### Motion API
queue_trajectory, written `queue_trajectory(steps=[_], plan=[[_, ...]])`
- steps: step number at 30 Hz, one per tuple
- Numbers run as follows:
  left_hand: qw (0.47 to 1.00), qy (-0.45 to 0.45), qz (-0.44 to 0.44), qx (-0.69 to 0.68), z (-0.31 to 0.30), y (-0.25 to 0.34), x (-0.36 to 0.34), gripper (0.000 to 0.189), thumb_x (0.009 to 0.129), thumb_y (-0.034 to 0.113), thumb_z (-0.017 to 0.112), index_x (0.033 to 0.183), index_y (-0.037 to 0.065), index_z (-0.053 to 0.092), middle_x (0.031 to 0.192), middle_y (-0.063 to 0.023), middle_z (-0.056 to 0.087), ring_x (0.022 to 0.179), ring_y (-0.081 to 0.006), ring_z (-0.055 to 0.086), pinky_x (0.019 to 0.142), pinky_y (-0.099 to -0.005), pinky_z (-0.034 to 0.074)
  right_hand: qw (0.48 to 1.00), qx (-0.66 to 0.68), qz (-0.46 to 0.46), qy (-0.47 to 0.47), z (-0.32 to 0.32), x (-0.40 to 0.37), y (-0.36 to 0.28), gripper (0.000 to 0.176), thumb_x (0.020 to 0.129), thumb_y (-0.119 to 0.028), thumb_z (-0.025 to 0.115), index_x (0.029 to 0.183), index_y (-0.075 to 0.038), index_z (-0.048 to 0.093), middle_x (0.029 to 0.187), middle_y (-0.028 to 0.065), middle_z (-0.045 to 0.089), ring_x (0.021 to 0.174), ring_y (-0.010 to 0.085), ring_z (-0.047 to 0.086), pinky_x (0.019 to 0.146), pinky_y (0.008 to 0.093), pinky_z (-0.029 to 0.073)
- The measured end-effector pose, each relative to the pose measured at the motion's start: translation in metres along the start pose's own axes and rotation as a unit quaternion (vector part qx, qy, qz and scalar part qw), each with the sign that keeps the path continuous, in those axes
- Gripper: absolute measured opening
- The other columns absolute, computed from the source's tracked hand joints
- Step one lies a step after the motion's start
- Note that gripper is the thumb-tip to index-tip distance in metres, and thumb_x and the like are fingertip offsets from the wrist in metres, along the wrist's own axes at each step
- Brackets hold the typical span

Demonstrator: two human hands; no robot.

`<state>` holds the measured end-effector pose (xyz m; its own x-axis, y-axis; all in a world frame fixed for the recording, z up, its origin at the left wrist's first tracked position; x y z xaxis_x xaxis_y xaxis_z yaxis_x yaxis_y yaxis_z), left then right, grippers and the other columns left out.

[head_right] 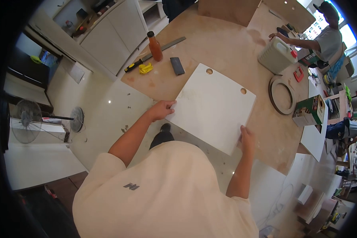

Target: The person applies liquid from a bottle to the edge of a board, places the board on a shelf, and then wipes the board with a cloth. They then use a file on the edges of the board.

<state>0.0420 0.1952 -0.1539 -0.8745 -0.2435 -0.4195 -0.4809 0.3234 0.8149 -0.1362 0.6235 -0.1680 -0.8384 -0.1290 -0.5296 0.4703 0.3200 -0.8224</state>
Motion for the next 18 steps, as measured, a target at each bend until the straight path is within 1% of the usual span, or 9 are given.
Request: queue_trajectory(steps=[1, 3, 4, 6, 9, 11, 13, 16, 18], plan=[[1.000, -0.009, 0.009, 0.010, -0.001, 0.001, -0.001, 0.053, 0.091, 0.005, 0.064, 0.143, 0.005, 0.052, 0.097, -0.0049, 0.066, 0.086, -0.0128, 0.058, 0.083, -0.0270, 0.049, 1.000, 0.004, -0.002, 0.004, 0.001, -0.001, 0.002, 0.044, 0.095, -0.031, 0.066, 0.120, 0.004, 0.065, 0.103, 0.0096, 0.069, 0.088, 0.0198, 0.067, 0.079, 0.0337, 0.056], [0.999, -0.030, 0.029, 0.029, -0.005, 0.003, 0.001, 0.051, 0.092, 0.006, 0.063, 0.141, 0.004, 0.053, 0.094, -0.0041, 0.064, 0.084, -0.0128, 0.056, 0.081, -0.0274, 0.048, 0.999, -0.038, 0.010, 0.011, -0.004, 0.001, 0.005, 0.043, 0.095, -0.032, 0.066, 0.121, 0.002, 0.065, 0.105, 0.0087, 0.069, 0.091, 0.0190, 0.066, 0.082, 0.0341, 0.055], [0.998, -0.035, 0.053, 0.005, -0.010, 0.000, 0.006, 0.048, 0.090, 0.010, 0.065, 0.137, 0.003, 0.056, 0.101, -0.0105, 0.066, 0.090, -0.0175, 0.060, 0.084, -0.0296, 0.049, 0.998, -0.059, 0.016, 0.016, -0.003, 0.000, 0.006, 0.042, 0.095, -0.032, 0.066, 0.121, 0.001, 0.066, 0.105, 0.0082, 0.068, 0.092, 0.0186, 0.066, 0.084, 0.0343, 0.055], [0.993, -0.044, 0.099, -0.045, -0.028, -0.005, 0.017, 0.045, 0.088, 0.017, 0.067, 0.130, 0.003, 0.062, 0.114, -0.0232, 0.069, 0.103, -0.0270, 0.068, 0.090, -0.0339, 0.051, 0.998, -0.014, 0.015, 0.064, 0.001, -0.012, 0.003, 0.045, 0.095, -0.033, 0.066, 0.125, 0.000, 0.063, 0.110, 0.0088, 0.068, 0.099, 0.0193, 0.065, 0.086, 0.0342, 0.054], [0.990, 0.119, 0.073, -0.010, -0.103, -0.024, 0.050, 0.033, 0.088, 0.016, 0.065, 0.118, 0.003, 0.069, 0.098, -0.0206, 0.072, 0.089, -0.0312, 0.070, 0.083, -0.0373, 0.053, 0.993, 0.034, -0.006, 0.113, 0.016, -0.029, -0.019, 0.050, 0.096, -0.034, 0.066, 0.131, 0.000, 0.059, 0.118, 0.0110, 0.067, 0.109, 0.0216, 0.064, 0.089, 0.0342, 0.053], [0.964, 0.253, 0.068, 0.046, -0.174, -0.023, 0.077, 0.023, 0.087, 0.017, 0.065, 0.104, 0.003, 0.072, 0.086, -0.0172, 0.072, 0.080, -0.0365, 0.069, 0.079, -0.0412, 0.054, 0.990, 0.047, -0.019, 0.129, 0.028, -0.044, -0.034, 0.054, 0.096, -0.035, 0.066, 0.135, 0.000, 0.055, 0.123, 0.0127, 0.066, 0.113, 0.0239, 0.063, 0.089, 0.0348, 0.053], [0.914, 0.354, 0.101, 0.173, -0.228, -0.018, 0.105, 0.020, 0.086, 0.019, 0.065, 0.098, 0.004, 0.072, 0.096, -0.0166, 0.072, 0.089, -0.0397, 0.067, 0.082, -0.0448, 0.055, 0.989, 0.048, -0.027, 0.136, 0.041, -0.052, -0.047, 0.057, 0.096, -0.035, 0.067, 0.138, 0.001, 0.052, 0.127, 0.0141, 0.065, 0.114, 0.0264, 0.063, 0.090, 0.0357, 0.053], [0.886, 0.341, 0.093, 0.299, -0.260, -0.016, 0.144, 0.019, 0.085, 0.022, 0.067, 0.094, 0.005, 0.071, 0.104, -0.0182, 0.069, 0.095, -0.0404, 0.066, 0.081, -0.0485, 0.054, 0.987, 0.056, -0.030, 0.146, 0.077, -0.069, -0.061, 0.057, 0.096, -0.033, 0.066, 0.137, 0.003, 0.052, 0.126, 0.0141, 0.065, 0.112, 0.0270, 0.065, 0.090, 0.0367, 0.054], [0.902, 0.293, 0.071, 0.309, -0.271, -0.009, 0.156, 0.021, 0.083, 0.022, 0.068, 0.094, 0.005, 0.070, 0.108, -0.0196, 0.068, 0.097, -0.0411, 0.064, 0.081, -0.0489, 0.053, 0.989, 0.039, -0.024, 0.143, 0.100, -0.086, -0.068, 0.057, 0.096, -0.032, 0.066, 0.137, 0.004, 0.052, 0.125, 0.0140, 0.065, 0.111, 0.0267, 0.065, 0.089, 0.0364, 0.054]])
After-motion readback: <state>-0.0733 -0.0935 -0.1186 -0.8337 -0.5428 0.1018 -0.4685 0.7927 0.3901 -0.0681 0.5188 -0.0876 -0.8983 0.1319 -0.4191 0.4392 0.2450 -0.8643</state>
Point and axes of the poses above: each hand's wrist, its own x-axis towards the middle knuckle, its own z-axis out of the palm, y = z × x, the point moved 5 cm from there along x, towards the middle knuckle
